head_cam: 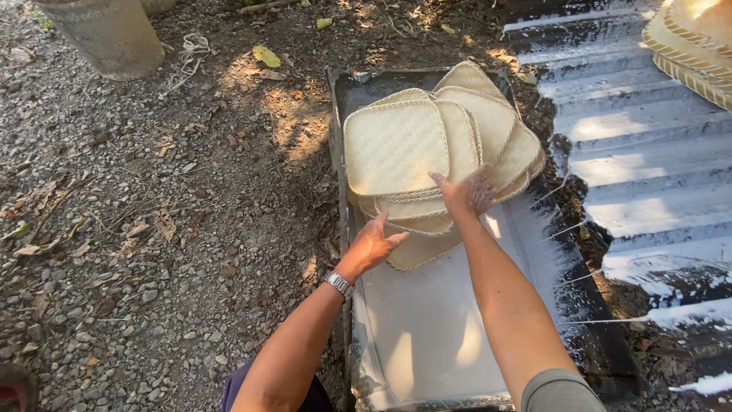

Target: The person dips woven bamboo trays into a trough filled with white liquid, coating both sides of each tray and stacking them on a nearby surface.

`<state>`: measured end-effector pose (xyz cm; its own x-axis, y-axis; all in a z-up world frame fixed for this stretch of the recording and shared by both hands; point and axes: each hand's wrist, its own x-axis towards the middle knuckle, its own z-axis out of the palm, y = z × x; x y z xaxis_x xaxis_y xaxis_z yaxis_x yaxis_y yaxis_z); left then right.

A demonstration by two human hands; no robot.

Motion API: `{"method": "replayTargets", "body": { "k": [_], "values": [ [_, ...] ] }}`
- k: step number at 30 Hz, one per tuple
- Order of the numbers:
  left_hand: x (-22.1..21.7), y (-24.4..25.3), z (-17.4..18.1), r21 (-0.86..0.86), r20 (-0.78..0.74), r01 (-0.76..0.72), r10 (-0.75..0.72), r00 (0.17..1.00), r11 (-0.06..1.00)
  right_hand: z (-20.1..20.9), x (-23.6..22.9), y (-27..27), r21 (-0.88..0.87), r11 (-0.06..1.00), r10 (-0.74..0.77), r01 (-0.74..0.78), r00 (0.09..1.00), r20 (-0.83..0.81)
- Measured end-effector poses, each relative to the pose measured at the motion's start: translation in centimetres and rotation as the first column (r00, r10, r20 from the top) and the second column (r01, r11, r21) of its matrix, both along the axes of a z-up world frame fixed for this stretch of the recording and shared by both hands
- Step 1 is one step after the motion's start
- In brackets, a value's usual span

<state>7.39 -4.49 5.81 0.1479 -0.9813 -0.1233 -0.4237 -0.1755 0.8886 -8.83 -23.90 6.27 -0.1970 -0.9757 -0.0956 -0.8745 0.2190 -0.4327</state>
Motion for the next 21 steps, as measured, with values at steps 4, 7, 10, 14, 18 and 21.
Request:
{"method": "replayTargets", "body": {
  "k": [4, 7, 10, 14, 18, 21],
  "values": [
    [0.2, -0.1, -0.2, -0.011, 0.001, -0.008, 0.008, 1.0, 1.0, 0.1, 1.9, -1.3, -0.136, 0.991, 0.0, 0.01, 0.997, 0.075],
    [0.6, -0.3, -0.8, -0.048, 0.02, -0.036, 0.037, 0.999, 0.998, 0.0, 1.9, -2.2, -0.105, 0.994, -0.004, 0.017, 0.993, 0.117],
    [1.0, -0.3, -1.4, -0.069, -0.032, -0.066, 0.064, 0.997, 0.995, -0.3, 0.8, -1.6, -0.09, 0.996, -0.008, 0.026, 0.981, 0.191],
    [1.2, -0.1, -1.6, -0.068, -0.024, -0.095, 0.093, 0.995, 0.993, -1.5, -3.2, 0.8, -0.086, 0.994, -0.037, 0.06, 0.968, 0.247],
    [1.3, 0.7, -0.5, -0.026, -0.069, -0.109, 0.107, 0.992, 0.994, -3.0, -6.4, 4.0, -0.14, 0.985, -0.062, 0.099, 0.967, 0.246],
    [1.2, 1.3, 0.4, -0.202, -0.231, -0.109, 0.061, 0.971, 0.973, -3.9, -9.2, 5.2, -0.195, 0.98, 0.034, 0.046, 0.922, 0.386]
  ]
}}
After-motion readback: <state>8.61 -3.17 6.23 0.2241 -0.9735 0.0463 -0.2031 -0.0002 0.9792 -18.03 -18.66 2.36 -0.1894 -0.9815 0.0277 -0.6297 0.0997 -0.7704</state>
